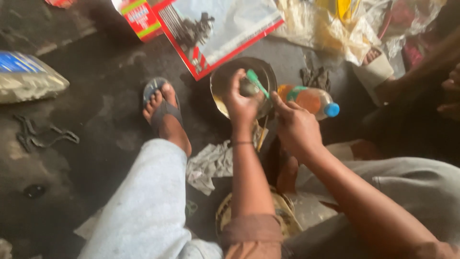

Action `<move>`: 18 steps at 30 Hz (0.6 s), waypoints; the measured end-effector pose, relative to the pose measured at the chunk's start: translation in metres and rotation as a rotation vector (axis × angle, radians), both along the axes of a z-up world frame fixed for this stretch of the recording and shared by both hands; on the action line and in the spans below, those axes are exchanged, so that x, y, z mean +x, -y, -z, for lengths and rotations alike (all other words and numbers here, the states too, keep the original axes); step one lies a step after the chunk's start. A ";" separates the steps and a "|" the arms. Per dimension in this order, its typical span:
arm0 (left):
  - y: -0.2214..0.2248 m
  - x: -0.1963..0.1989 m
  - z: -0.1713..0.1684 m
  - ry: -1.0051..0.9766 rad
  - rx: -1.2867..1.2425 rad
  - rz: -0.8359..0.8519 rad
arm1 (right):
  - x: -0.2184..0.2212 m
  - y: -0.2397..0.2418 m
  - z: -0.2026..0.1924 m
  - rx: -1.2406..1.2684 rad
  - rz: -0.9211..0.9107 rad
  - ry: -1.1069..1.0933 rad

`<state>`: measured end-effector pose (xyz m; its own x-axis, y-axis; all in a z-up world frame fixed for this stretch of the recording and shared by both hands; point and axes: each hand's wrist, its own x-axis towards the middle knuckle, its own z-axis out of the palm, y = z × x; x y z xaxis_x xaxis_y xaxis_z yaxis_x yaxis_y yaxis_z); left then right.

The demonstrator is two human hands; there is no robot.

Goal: Clean and disassemble a motorcycle carburetor using fuel and tools.

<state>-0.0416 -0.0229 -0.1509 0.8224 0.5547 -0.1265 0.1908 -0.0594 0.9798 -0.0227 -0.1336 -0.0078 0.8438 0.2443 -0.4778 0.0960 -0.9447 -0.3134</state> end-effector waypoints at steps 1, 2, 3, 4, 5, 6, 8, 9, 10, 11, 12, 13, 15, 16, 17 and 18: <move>-0.003 -0.009 0.005 -0.013 -0.005 0.001 | -0.010 0.003 0.015 -0.005 0.001 -0.013; -0.007 -0.013 0.011 -0.134 -0.231 -0.133 | -0.016 0.006 0.030 -0.023 0.043 -0.092; -0.010 -0.017 0.016 -0.254 -0.460 -0.264 | -0.020 0.010 0.044 -0.043 0.086 -0.172; -0.013 -0.017 0.025 -0.238 -0.452 -0.252 | -0.022 0.013 0.070 -0.033 0.095 -0.155; -0.017 -0.016 0.035 -0.157 -0.570 -0.338 | -0.022 0.016 0.098 -0.036 0.170 -0.222; -0.013 -0.028 0.042 -0.100 -0.695 -0.434 | -0.033 0.024 0.121 -0.052 0.243 -0.313; -0.011 -0.024 0.032 -0.183 -0.739 -0.439 | -0.057 0.048 0.159 0.072 0.330 -0.278; -0.012 -0.021 0.027 -0.256 -0.781 -0.446 | -0.067 0.059 0.178 0.199 0.410 -0.234; -0.008 -0.027 0.039 -0.260 -0.777 -0.452 | -0.072 0.062 0.176 0.201 0.407 -0.242; -0.004 -0.032 0.052 -0.380 -0.260 -0.318 | -0.076 0.065 0.172 0.213 0.533 -0.240; 0.004 -0.034 0.064 -0.474 0.250 -0.159 | -0.079 0.071 0.168 0.220 0.667 -0.228; 0.008 -0.036 0.065 -0.472 0.247 -0.153 | -0.084 0.092 0.176 0.217 0.672 -0.225; 0.013 -0.029 0.071 -0.470 0.228 -0.243 | -0.084 0.132 0.196 0.272 1.201 -0.485; 0.013 -0.026 0.063 -0.470 0.231 -0.246 | -0.070 0.136 0.185 0.274 1.198 -0.487; 0.014 -0.024 0.056 -0.425 0.167 -0.276 | -0.056 0.139 0.174 0.505 1.536 -0.598; 0.013 -0.025 0.049 -0.386 0.106 -0.307 | -0.046 0.142 0.164 0.744 1.870 -0.711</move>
